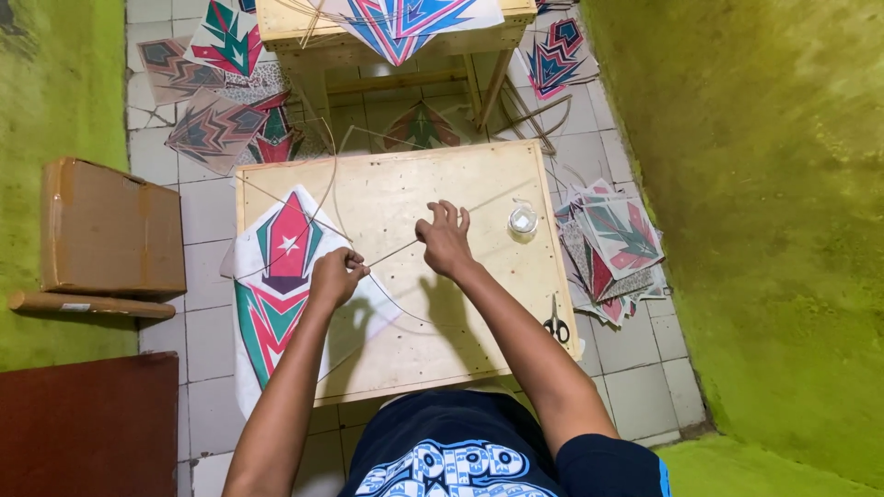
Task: Assembling a kite frame by tying string to bamboo sticks.
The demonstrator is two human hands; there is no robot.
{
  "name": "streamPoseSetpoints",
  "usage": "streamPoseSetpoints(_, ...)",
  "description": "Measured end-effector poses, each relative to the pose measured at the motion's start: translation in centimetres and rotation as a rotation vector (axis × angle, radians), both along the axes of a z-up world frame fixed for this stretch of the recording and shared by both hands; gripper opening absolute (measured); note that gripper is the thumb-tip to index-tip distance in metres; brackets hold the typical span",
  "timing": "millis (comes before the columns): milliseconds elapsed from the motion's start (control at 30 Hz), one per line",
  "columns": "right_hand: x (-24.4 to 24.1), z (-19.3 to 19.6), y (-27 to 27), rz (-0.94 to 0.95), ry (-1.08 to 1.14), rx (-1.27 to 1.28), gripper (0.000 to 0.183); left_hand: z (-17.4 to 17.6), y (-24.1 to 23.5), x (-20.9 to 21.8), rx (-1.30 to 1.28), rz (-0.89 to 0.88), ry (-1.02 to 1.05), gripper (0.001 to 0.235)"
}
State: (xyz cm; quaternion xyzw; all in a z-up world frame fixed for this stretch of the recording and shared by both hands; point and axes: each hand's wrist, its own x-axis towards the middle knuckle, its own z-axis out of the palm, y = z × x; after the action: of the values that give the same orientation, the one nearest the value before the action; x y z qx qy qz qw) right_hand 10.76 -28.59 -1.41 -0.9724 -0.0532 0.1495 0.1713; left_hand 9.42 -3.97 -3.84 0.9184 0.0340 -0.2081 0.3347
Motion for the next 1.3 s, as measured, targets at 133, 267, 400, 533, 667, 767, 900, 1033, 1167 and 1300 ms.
streamPoseSetpoints(133,-0.2,1.6,0.4,0.037,-0.071,-0.017,0.019,-1.0,0.4,-1.0,-0.079,0.099,0.077,0.025)
streamPoseSetpoints(267,-0.8,-0.6,-3.2,-0.106,-0.273,0.124,0.032,-2.8,1.2,-2.1,-0.142,0.216,0.174,0.035)
streamPoseSetpoints(400,-1.2,-7.3,-12.6,-0.578,-0.479,0.091,0.025,-4.3,1.5,-2.8,-0.202,0.355,0.242,0.041)
streamPoseSetpoints(533,-1.5,-13.6,-19.6,-0.675,-0.072,-0.127,0.037,-4.8,0.8,-2.3,-0.192,0.401,0.258,0.040)
streamPoseSetpoints(667,-0.2,-14.4,-20.6,-0.568,0.070,-0.136,0.042,-5.9,-0.2,-1.0,-0.230,0.483,0.263,0.041)
streamPoseSetpoints(767,-0.1,-14.3,-20.3,-0.546,0.121,-0.127,0.042,-6.1,-0.9,-0.7,-0.217,0.488,0.267,0.041)
streamPoseSetpoints(900,0.1,-16.5,-21.0,-0.546,0.110,-0.102,0.035,-6.0,-1.9,-0.2,-0.223,0.501,0.271,0.043)
streamPoseSetpoints(1033,0.0,-17.9,-21.9,-0.565,0.071,-0.034,0.035,-6.7,-2.5,0.4,-0.211,0.482,0.274,0.044)
streamPoseSetpoints(1167,-1.0,-18.2,-21.8,-0.608,0.029,0.032,0.043,-6.8,-2.8,0.2,-0.191,0.457,0.268,0.045)
streamPoseSetpoints(1300,-2.3,-17.0,-20.9,-0.637,-0.191,0.111,0.048,-4.4,-3.7,0.1,-0.197,0.451,0.249,0.042)
